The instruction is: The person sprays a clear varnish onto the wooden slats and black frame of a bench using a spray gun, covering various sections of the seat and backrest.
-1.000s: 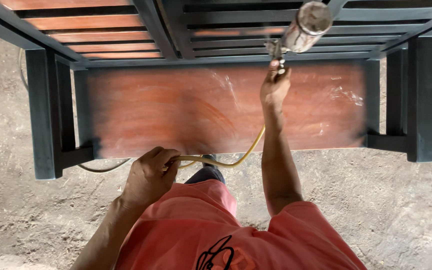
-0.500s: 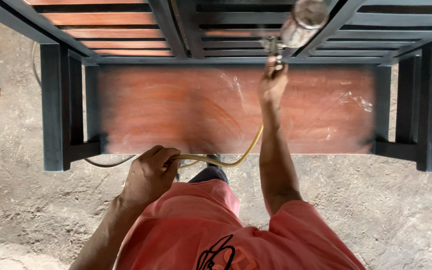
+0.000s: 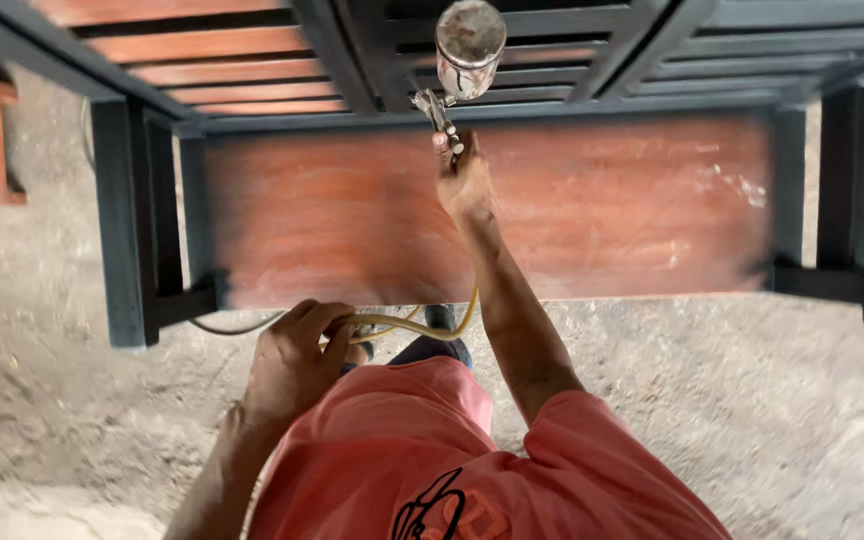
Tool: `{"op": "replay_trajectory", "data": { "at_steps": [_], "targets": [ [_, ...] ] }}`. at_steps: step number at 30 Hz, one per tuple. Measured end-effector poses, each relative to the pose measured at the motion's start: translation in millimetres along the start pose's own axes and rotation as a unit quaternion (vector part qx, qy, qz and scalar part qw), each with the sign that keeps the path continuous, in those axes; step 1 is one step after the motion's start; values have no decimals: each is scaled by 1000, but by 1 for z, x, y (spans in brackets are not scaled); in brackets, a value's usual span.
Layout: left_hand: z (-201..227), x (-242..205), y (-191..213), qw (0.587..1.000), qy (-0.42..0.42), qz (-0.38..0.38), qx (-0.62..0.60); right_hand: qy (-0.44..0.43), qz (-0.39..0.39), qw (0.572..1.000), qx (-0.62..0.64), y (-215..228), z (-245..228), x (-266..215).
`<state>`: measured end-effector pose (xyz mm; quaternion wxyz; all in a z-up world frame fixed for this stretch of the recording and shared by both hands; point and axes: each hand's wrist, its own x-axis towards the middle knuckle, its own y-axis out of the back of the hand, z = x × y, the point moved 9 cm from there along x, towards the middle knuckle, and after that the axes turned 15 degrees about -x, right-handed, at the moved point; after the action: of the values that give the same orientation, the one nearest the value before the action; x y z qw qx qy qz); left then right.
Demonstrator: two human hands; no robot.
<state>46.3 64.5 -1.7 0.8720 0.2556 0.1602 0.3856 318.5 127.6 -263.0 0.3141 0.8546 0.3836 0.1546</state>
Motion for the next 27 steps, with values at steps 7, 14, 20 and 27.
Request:
{"op": "replay_trajectory", "data": {
  "at_steps": [7, 14, 20, 27],
  "targets": [
    [2, 8, -7, 1000, -18, 1, -10, -87, 174, 980, 44, 72, 73, 0],
    [2, 8, -7, 1000, -23, 13, 5, -112, 323, 939, 36, 126, 113, 5],
    [7, 0, 1, 997, -52, 47, 16, -63, 217, 942, 249, 57, 118, 14],
    [-5, -3, 5, 998, -5, 49, 38, -7, 137, 985, 104, 5, 25, -10]
  ]
}}
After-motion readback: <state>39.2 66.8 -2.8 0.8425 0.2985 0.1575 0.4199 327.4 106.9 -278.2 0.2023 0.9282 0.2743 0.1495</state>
